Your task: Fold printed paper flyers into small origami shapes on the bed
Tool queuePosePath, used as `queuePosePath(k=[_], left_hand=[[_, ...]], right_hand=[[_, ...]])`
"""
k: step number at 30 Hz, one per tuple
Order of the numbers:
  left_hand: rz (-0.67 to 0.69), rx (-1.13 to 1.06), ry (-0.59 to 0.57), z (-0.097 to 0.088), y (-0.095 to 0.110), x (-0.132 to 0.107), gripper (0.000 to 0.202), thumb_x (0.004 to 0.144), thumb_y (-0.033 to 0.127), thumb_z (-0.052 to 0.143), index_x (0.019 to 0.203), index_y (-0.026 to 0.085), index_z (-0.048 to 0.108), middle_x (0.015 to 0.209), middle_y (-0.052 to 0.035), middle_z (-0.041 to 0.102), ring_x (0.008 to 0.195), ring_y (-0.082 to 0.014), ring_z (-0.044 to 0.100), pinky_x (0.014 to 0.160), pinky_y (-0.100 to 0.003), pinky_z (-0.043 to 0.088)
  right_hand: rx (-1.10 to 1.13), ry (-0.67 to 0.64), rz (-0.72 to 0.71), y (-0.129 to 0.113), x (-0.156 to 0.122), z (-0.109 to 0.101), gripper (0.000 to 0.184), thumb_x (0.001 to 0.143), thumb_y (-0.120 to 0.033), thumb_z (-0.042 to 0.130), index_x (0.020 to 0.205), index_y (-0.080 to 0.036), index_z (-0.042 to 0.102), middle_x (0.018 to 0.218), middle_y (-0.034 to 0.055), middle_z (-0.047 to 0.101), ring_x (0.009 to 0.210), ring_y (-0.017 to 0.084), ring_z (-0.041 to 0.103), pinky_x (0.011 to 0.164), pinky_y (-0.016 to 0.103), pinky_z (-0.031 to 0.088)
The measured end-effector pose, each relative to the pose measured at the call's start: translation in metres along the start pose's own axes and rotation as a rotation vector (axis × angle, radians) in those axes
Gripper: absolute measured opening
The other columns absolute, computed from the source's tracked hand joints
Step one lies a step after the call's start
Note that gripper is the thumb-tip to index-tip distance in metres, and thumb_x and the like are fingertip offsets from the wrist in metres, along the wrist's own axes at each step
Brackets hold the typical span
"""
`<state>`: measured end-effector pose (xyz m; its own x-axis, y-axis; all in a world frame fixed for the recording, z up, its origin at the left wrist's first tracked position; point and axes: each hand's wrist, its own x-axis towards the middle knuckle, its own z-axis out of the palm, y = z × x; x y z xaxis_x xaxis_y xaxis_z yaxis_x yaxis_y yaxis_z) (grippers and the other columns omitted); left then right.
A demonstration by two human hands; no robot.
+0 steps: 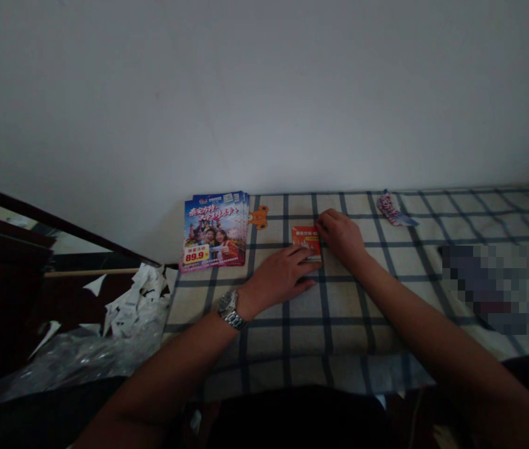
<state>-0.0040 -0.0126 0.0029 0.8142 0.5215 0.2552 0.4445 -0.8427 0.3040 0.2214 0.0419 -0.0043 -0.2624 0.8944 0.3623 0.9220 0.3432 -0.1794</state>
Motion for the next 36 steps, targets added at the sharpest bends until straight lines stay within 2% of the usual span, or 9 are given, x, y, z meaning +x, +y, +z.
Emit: queuePosePath(k=[13, 16, 22, 25, 31, 36], left_hand=[[-0.019, 0.026, -0.007, 0.001, -0.002, 0.001, 0.036, 0.102, 0.035, 0.062, 0.137, 0.026, 0.064, 0.143, -0.0079, 0.059, 0.131, -0.0284, 0.054, 0.111, -0.047, 0.051], [-0.029, 0.024, 0.001, 0.001, -0.006, -0.001, 0.039, 0.101, 0.034, 0.064, 0.139, 0.025, 0.062, 0.145, -0.0085, 0.057, 0.133, -0.0287, 0.053, 0.112, -0.047, 0.050], [-0.070, 0.008, 0.019, -0.002, -0.020, -0.004, 0.035, 0.103, 0.031, 0.061, 0.138, 0.027, 0.062, 0.144, -0.0084, 0.057, 0.137, -0.0275, 0.051, 0.115, -0.048, 0.048], [-0.062, 0.008, 0.034, -0.003, -0.024, -0.004, 0.036, 0.102, 0.031, 0.062, 0.139, 0.027, 0.062, 0.145, -0.0090, 0.057, 0.138, -0.0277, 0.052, 0.117, -0.049, 0.047], [-0.044, -0.007, 0.043, 0.000, -0.027, -0.004, 0.037, 0.104, 0.032, 0.059, 0.140, 0.025, 0.061, 0.145, -0.0093, 0.058, 0.137, -0.0270, 0.053, 0.117, -0.049, 0.047], [-0.073, -0.037, 0.057, 0.001, -0.031, -0.006, 0.036, 0.104, 0.030, 0.060, 0.139, 0.026, 0.061, 0.150, -0.0096, 0.054, 0.139, -0.0277, 0.052, 0.116, -0.051, 0.049]], right_hand=[[0.185, 0.015, 0.000, 0.007, -0.003, -0.003, 0.008, 0.098, -0.021, 0.062, 0.095, -0.022, 0.069, 0.099, 0.0073, 0.072, 0.089, 0.024, 0.068, 0.077, 0.034, 0.051], [0.231, 0.012, -0.027, 0.007, -0.007, -0.006, 0.006, 0.098, -0.022, 0.063, 0.098, -0.022, 0.069, 0.101, 0.0073, 0.072, 0.090, 0.024, 0.068, 0.079, 0.034, 0.052], [0.302, -0.009, -0.231, 0.008, -0.023, -0.003, 0.011, 0.099, -0.021, 0.064, 0.109, -0.021, 0.070, 0.114, 0.0095, 0.074, 0.105, 0.027, 0.068, 0.094, 0.042, 0.054], [0.317, 0.011, -0.282, 0.008, -0.029, -0.001, 0.015, 0.099, -0.022, 0.064, 0.113, -0.021, 0.071, 0.119, 0.0102, 0.074, 0.111, 0.029, 0.068, 0.099, 0.046, 0.054], [0.337, 0.007, -0.301, 0.005, -0.036, 0.001, 0.020, 0.099, -0.023, 0.064, 0.118, -0.024, 0.072, 0.124, 0.0076, 0.075, 0.115, 0.029, 0.066, 0.103, 0.050, 0.053], [0.322, 0.012, -0.295, 0.004, -0.038, 0.006, 0.020, 0.099, -0.023, 0.065, 0.117, -0.023, 0.072, 0.126, 0.0080, 0.075, 0.116, 0.029, 0.064, 0.104, 0.050, 0.053]])
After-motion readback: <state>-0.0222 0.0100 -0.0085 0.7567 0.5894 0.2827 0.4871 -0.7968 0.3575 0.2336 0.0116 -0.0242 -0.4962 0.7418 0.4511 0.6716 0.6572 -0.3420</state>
